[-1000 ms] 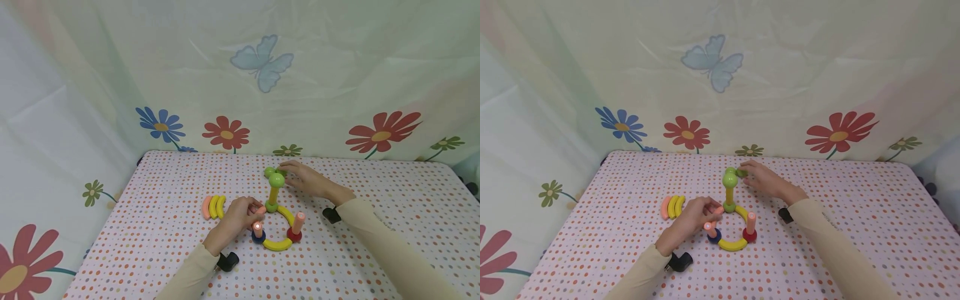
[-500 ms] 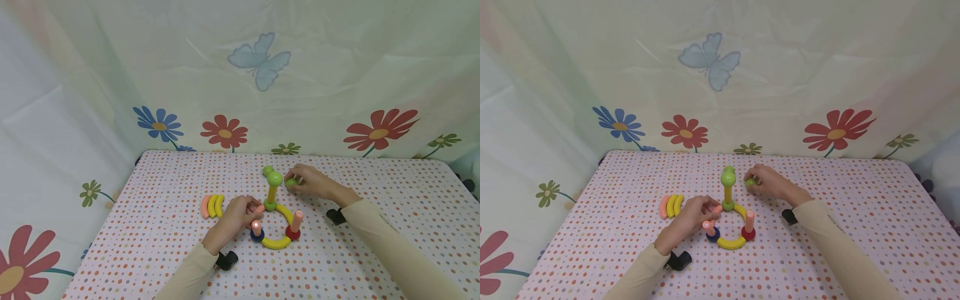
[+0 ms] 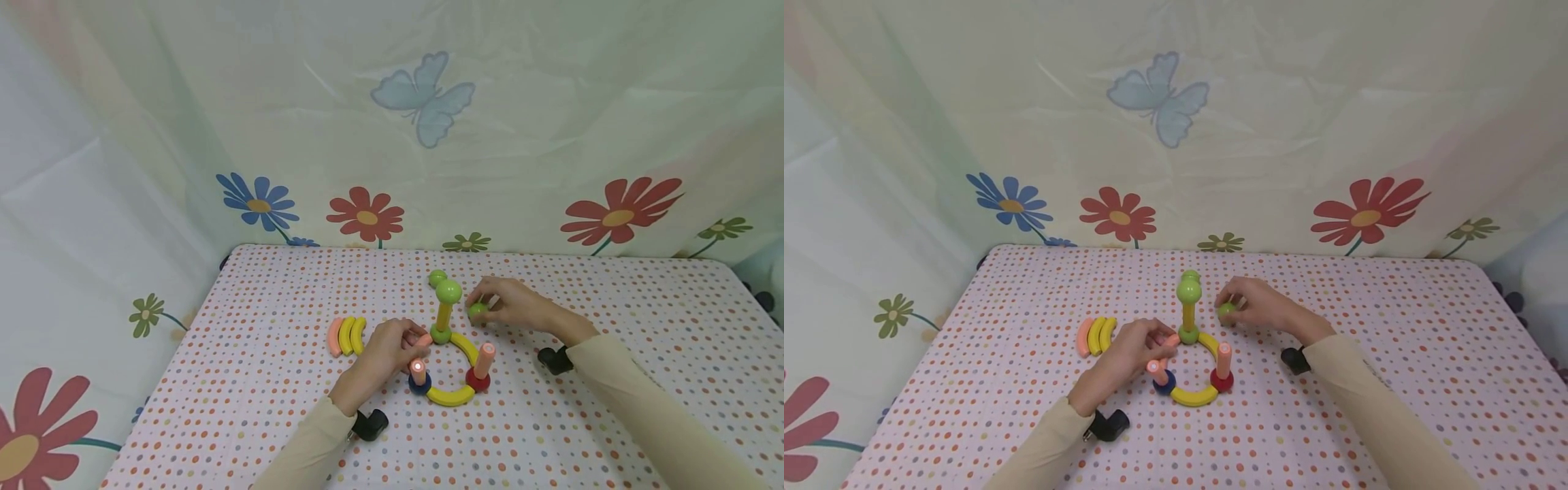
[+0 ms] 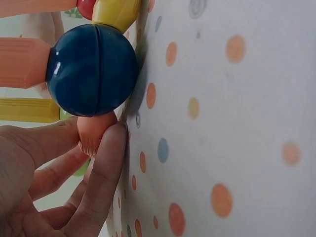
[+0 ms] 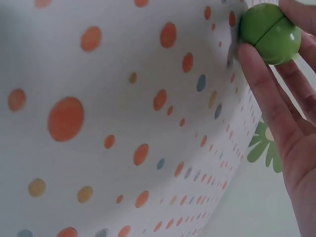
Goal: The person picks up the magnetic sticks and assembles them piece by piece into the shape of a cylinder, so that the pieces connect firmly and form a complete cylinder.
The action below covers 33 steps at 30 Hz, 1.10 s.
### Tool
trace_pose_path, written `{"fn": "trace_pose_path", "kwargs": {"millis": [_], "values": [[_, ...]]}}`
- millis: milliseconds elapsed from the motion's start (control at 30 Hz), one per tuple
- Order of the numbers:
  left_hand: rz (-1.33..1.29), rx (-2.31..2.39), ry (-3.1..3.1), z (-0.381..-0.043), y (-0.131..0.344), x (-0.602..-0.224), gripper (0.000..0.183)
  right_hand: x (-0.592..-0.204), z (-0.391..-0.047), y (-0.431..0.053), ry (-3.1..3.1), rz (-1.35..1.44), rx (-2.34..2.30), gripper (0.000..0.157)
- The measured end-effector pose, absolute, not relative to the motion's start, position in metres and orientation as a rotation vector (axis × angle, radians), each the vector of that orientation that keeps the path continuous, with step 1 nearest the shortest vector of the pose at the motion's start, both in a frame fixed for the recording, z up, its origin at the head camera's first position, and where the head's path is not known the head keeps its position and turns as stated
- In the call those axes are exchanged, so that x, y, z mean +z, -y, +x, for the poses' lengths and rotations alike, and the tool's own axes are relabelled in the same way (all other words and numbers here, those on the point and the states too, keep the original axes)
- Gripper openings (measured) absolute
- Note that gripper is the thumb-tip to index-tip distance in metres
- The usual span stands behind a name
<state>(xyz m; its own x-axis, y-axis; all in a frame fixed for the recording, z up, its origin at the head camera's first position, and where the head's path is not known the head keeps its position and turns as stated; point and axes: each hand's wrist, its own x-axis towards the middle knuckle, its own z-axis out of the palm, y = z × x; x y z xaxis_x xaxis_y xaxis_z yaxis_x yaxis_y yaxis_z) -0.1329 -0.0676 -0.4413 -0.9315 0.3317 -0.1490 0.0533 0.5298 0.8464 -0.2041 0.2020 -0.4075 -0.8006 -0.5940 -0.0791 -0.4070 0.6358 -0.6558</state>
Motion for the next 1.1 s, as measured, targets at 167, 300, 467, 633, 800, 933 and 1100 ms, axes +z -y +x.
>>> {"fn": "trace_pose_path", "kwargs": {"millis": [167,300,467,633,800,933,1100], "values": [[0.321,1.359,-2.483,-0.133,0.068,-0.441,0.027,-0.411,-0.202,-0.203,-2.553,-0.776,-0.946,0.026],[0.310,1.379,-2.462,-0.132,0.068,-0.440,0.028,-0.411,-0.199,-0.205,-2.569,-0.788,-0.959,0.030],[0.283,1.405,-2.428,-0.131,0.068,-0.439,0.029,-0.397,-0.188,-0.212,-2.645,-0.799,-0.972,0.031],[0.268,1.416,-2.409,-0.132,0.068,-0.438,0.029,-0.373,-0.173,-0.219,-2.685,-0.884,-1.039,0.031],[0.265,1.390,-2.429,-0.132,0.068,-0.438,0.029,-0.347,-0.156,-0.221,-2.728,-1.016,-1.060,0.034],[0.274,1.376,-2.442,-0.131,0.068,-0.438,0.029,-0.331,-0.141,-0.216,-2.752,-1.176,-1.054,0.041],[0.293,1.370,-2.454,-0.132,0.067,-0.437,0.029,-0.318,-0.125,-0.208,-2.680,-1.419,-1.024,0.046]]}}
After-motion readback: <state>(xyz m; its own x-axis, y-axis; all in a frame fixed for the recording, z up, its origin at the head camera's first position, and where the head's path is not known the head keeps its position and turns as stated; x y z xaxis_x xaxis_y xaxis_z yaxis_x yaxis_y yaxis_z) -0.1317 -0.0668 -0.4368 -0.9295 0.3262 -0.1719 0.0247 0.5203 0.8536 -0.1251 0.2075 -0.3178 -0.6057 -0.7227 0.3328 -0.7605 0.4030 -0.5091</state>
